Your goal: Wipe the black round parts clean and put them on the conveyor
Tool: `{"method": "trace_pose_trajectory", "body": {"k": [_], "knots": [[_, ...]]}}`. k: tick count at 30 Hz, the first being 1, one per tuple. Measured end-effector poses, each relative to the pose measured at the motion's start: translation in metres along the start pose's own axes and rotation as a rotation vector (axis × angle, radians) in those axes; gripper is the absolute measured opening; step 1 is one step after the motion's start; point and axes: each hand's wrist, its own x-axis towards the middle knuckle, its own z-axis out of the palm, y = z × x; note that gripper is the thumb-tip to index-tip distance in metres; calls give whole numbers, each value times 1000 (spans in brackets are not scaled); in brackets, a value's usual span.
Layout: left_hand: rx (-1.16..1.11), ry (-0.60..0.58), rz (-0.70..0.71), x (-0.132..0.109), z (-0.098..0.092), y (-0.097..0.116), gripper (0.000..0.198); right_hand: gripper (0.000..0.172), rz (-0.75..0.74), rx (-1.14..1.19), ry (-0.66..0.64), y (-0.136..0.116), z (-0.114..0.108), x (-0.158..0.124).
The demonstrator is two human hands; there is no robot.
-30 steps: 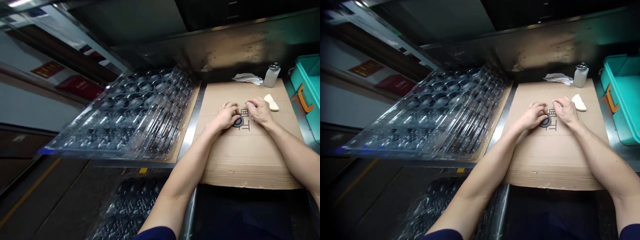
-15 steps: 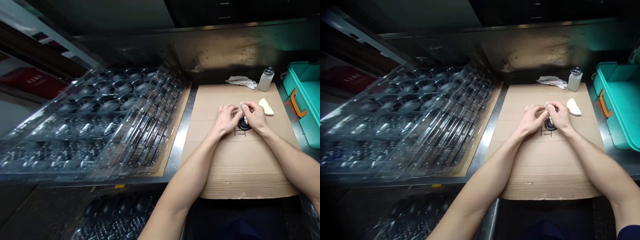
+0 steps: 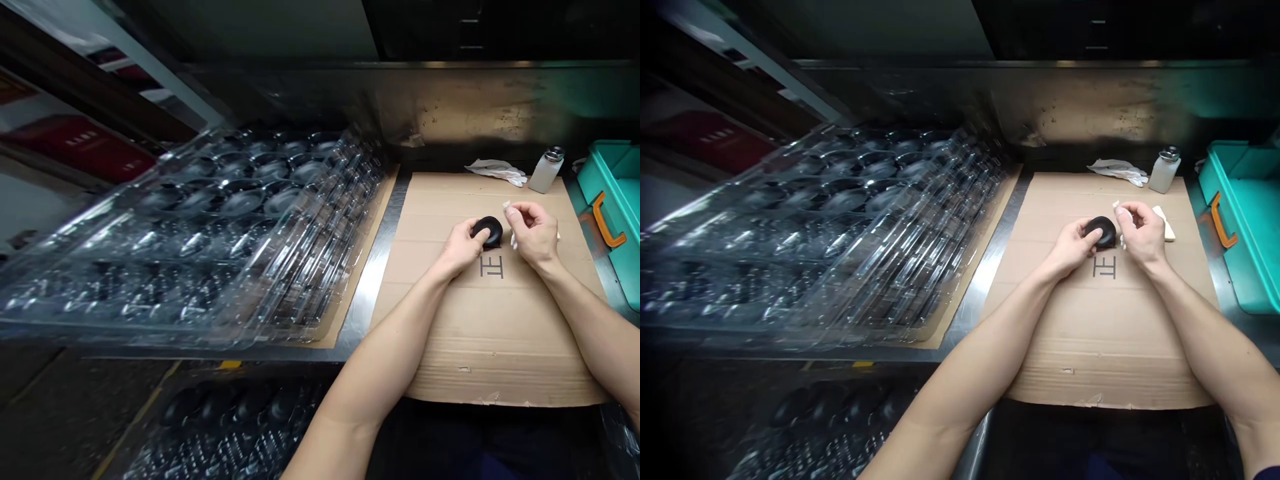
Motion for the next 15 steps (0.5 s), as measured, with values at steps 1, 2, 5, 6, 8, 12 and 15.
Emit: {"method": "trace_pose_trajectory", "body": {"k": [1, 2, 5, 6, 8, 12, 15], "knots": [[-166, -30, -59, 1, -1, 2, 13, 28, -82, -73, -27, -4, 0, -3], [-322, -59, -112, 2, -2, 5, 15, 24, -169, -146, -56, -8, 1, -6], [-650, -105, -215, 3, -1, 11, 31, 21, -351, -301, -111, -14, 4, -14], [-695, -98, -235, 4, 0, 12, 35, 22, -370, -327, -122, -16, 6, -17], [-703, -54, -259, 4, 3, 12, 41, 24, -382, -343, -185, -18, 10, -24], [-675, 56, -274, 5, 8, 12, 53, 25, -429, -425, -451, -26, 21, -39], [-700, -4, -251, 4, 9, 14, 57, 26, -434, -588, -430, -28, 26, -40]]}}
